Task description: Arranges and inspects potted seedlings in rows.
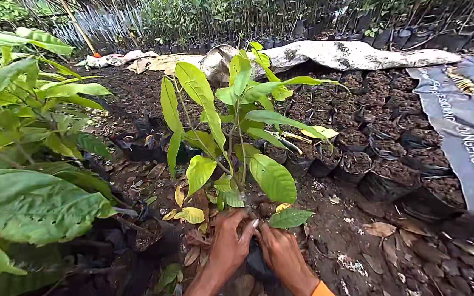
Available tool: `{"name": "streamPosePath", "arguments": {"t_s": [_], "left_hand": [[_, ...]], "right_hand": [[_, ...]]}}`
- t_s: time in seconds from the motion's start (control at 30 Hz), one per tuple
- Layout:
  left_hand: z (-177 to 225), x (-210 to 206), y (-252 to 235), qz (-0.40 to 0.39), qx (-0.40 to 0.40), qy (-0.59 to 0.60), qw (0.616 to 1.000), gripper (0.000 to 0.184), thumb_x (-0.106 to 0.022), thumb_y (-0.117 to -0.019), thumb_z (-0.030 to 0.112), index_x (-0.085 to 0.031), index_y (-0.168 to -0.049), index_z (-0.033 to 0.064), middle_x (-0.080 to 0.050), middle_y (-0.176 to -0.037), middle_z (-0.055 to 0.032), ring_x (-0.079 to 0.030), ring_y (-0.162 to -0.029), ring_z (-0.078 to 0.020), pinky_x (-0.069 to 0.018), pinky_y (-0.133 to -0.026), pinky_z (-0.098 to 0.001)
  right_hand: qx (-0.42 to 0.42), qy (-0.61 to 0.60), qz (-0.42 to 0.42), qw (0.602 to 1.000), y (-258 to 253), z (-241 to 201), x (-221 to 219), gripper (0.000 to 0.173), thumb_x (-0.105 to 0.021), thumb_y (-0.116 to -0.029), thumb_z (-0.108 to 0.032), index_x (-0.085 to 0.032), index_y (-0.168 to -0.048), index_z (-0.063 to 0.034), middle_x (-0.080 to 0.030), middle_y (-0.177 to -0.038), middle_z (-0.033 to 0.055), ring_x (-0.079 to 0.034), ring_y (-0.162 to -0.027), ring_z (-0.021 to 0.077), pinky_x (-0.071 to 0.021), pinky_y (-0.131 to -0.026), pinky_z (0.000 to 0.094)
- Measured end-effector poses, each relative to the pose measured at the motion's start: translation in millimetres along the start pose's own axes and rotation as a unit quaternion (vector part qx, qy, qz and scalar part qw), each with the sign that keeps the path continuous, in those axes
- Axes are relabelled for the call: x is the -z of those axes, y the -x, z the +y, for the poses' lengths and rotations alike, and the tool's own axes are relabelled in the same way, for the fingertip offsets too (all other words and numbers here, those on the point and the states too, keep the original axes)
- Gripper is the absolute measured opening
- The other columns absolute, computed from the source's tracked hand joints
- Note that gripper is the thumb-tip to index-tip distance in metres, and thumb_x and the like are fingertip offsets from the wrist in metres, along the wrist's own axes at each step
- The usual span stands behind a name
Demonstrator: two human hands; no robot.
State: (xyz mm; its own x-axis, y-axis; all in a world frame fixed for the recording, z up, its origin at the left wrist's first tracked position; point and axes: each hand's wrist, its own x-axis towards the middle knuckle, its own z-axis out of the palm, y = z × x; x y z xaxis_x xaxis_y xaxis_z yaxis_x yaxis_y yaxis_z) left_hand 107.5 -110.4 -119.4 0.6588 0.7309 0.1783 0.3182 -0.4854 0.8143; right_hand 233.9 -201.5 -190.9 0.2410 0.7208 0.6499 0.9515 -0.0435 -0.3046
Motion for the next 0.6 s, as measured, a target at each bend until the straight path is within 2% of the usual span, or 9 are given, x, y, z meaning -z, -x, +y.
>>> {"name": "streamPosePath", "arguments": {"t_s": [0.07,0.23,0.4,0.6], "left_hand": [[-4.3,-6.1,0.6,-0.001,-0.003,0.012,1.000,0.021,-0.063,-0.0988,0.020,-0.074,-0.101,0.0024,-0.073,-0.090,-0.0056,-0.070,-0.078,-0.0094,-0.0591,-0.075,-0.0267],[-1.2,-9.8,-2.3,0.002,-0.004,0.018,1.000,0.021,-0.063,-0.0992,0.019,-0.074,-0.101,0.0016,-0.073,-0.088,-0.0057,-0.069,-0.076,-0.0086,-0.0582,-0.074,-0.0254],[0.6,-10.6,-3.5,0.001,0.002,0.021,1.000,0.020,-0.063,-0.0992,0.019,-0.073,-0.100,0.0012,-0.072,-0.087,-0.0056,-0.068,-0.074,-0.0085,-0.0574,-0.072,-0.0243],[3.7,-13.9,-3.9,-0.001,-0.005,0.020,1.000,0.020,-0.064,-0.0987,0.018,-0.072,-0.097,-0.0001,-0.071,-0.087,-0.0082,-0.069,-0.076,-0.0118,-0.0579,-0.073,-0.0270]], "right_hand": [[0.005,-0.008,0.003,1.000,-1.9,1.8,-1.3,0.038,-0.048,-0.1011,-0.027,-0.069,-0.080,-0.0038,-0.059,-0.054,0.0061,-0.062,-0.046,0.0230,-0.0522,-0.043,0.0366],[-0.004,-0.022,0.002,1.000,-4.5,3.6,0.1,0.037,-0.049,-0.1000,-0.026,-0.069,-0.078,-0.0024,-0.058,-0.054,0.0065,-0.062,-0.045,0.0223,-0.0521,-0.043,0.0357],[-0.014,-0.006,-0.029,0.999,-9.2,0.9,8.7,0.035,-0.052,-0.0971,-0.023,-0.067,-0.073,-0.0027,-0.057,-0.052,0.0080,-0.063,-0.045,0.0249,-0.0518,-0.042,0.0385],[-0.019,0.087,-0.078,0.993,-21.8,-7.0,30.2,0.030,-0.057,-0.0916,-0.018,-0.065,-0.066,-0.0044,-0.054,-0.048,0.0088,-0.060,-0.042,0.0276,-0.0455,-0.038,0.0417]]}}
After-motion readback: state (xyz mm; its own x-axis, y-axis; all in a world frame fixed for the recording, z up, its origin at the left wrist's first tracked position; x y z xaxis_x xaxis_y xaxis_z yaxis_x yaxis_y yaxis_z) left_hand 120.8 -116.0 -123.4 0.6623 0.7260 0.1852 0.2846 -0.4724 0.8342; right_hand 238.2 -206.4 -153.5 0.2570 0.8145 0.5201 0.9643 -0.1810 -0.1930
